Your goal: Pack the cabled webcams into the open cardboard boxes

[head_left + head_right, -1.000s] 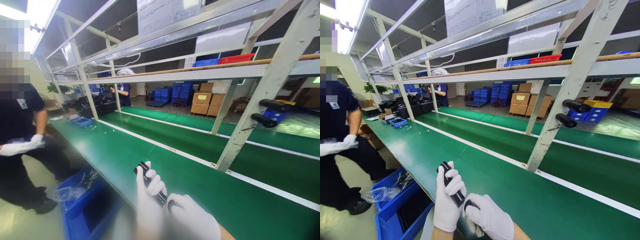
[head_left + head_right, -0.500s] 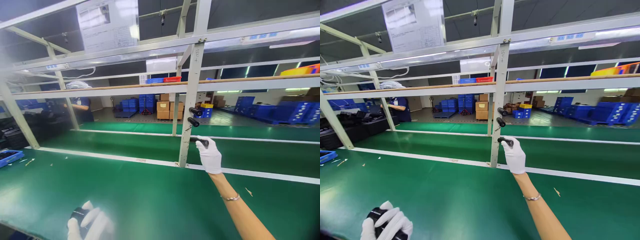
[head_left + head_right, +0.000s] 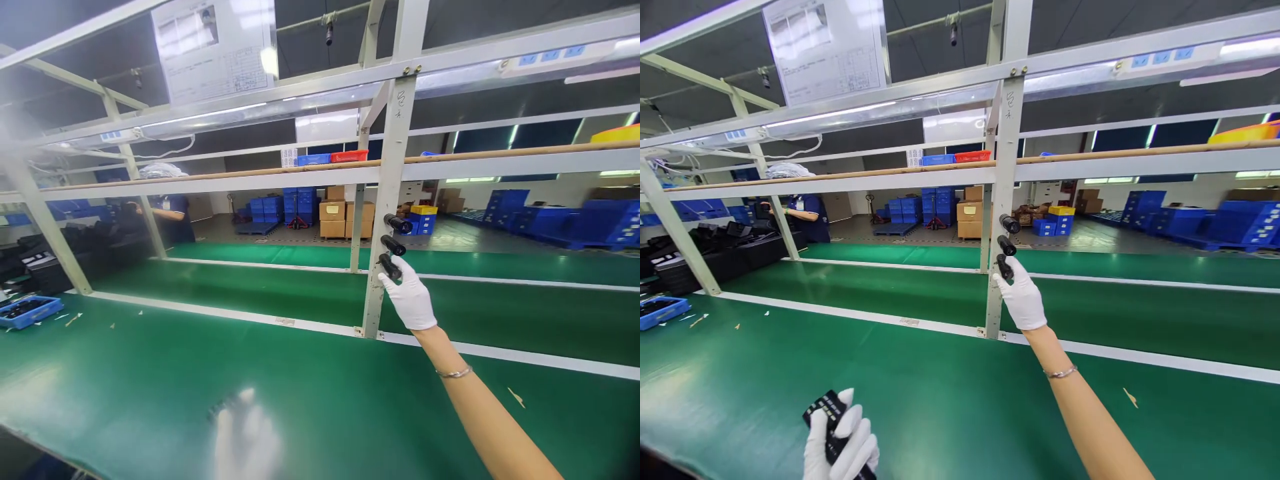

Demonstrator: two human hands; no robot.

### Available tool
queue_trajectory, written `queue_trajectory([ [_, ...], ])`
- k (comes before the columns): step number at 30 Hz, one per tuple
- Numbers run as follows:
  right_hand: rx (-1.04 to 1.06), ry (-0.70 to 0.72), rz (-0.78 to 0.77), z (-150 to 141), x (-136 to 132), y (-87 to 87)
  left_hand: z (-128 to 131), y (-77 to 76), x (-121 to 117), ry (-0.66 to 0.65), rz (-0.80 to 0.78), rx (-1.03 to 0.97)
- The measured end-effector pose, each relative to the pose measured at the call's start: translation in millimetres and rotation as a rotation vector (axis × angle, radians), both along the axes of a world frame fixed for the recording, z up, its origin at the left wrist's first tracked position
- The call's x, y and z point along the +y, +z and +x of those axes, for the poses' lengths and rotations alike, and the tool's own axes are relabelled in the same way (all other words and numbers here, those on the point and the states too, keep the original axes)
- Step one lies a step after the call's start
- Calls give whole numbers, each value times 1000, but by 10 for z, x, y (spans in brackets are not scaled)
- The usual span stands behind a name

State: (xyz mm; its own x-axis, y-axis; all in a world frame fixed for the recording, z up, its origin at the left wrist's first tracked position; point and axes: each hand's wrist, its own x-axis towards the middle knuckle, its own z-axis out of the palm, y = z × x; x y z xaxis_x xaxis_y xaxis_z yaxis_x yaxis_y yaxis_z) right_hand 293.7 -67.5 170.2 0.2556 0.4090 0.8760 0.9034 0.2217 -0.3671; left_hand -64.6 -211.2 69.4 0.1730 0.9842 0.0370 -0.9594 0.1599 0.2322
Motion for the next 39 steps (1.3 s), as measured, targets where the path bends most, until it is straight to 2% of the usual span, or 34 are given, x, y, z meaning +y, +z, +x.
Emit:
queue_trajectory([
  [4,42,-213,4,-312,-528,69,152,-71,34,27,11,167],
  [5,44,-181,-22,-440,-687,54,174,-89,40,30,30,235],
  [7,88,91,-34,-744,-992,-12,208,-106,27,14,95,426],
  [9,58,445,-347,-1084,-1238,-90,241,-92,-19,-13,146,574],
  [11,-28,666,-662,-1406,-1392,-136,278,-57,-80,-28,164,636],
  [13,-123,800,-857,-1657,-1458,-132,308,-18,-126,-25,157,658],
  [16,-178,931,-984,-1873,-1468,-68,318,25,-148,13,124,703],
  [19,-97,920,-974,-1948,-1458,-10,268,70,-154,111,37,779],
  [21,-26,942,-934,-1958,-1456,11,193,131,-156,142,-14,743],
  [23,14,1030,-953,-1963,-1467,11,78,226,-138,137,-52,489],
  [25,-21,1064,-1060,-1987,-1499,-28,-67,333,-88,179,-67,102],
  [27,-131,959,-1175,-2046,-1556,-118,-206,416,-23,242,-38,-189],
  [29,-230,775,-1225,-2132,-1619,-237,-293,451,28,268,-14,-312],
  [31,-279,669,-1220,-2225,-1664,-344,-302,440,49,241,-14,-336],
  [33,-306,659,-1195,-2303,-1677,-411,-248,408,42,218,-14,-324],
  [39,-373,654,-1157,-2365,-1610,-414,-127,384,-3,205,-14,-278],
])
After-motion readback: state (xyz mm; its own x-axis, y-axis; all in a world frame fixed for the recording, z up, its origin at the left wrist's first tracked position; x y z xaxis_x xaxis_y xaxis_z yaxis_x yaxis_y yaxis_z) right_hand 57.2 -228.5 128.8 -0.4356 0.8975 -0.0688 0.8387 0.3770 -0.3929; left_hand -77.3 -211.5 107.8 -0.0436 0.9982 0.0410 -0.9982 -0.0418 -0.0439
